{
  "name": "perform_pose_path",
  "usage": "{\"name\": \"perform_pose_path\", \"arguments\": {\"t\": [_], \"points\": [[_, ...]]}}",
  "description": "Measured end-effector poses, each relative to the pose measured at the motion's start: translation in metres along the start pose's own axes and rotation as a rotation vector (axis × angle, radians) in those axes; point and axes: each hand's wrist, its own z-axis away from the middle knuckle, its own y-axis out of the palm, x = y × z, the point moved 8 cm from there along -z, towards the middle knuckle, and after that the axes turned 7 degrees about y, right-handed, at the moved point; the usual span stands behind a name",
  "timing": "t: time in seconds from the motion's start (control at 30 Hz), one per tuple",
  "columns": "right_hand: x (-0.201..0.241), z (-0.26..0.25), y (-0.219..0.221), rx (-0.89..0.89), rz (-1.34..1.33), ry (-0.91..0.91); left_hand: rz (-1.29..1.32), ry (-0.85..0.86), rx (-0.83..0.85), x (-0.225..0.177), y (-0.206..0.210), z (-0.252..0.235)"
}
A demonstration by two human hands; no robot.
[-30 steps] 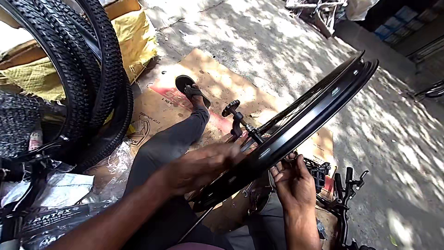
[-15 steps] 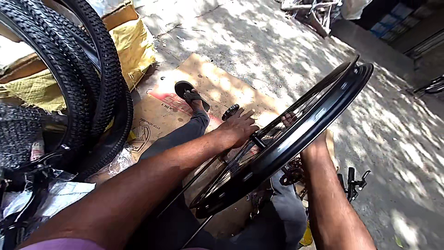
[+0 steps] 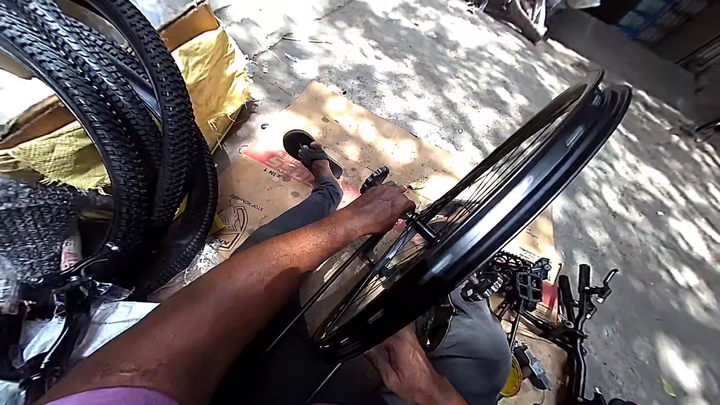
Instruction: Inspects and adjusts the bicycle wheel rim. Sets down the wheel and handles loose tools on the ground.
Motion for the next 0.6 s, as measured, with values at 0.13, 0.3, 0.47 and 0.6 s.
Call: {"name": "perform_pose_path", "arguments": {"t": [0.13,0.3,0.47,0.6], "points": [[-0.005,0.012,0.018,-0.005,0.034,0.015,-0.003,0.016,-0.064,0.004,0.004,0.001],[-0.002,0.014,0.023,-0.084,0.009,0.062,-0.004,0.014,-0.117,-0.002,0.0,0.008],[-0.003,0.017,0.021,-0.116,-0.027,0.1,-0.021,0.071,-0.226,-0.004,0.004,0.013],[-0.004,0.02,0.019,-0.136,-0.055,0.122,-0.026,0.104,-0.3,-0.005,0.004,0.016]]}}
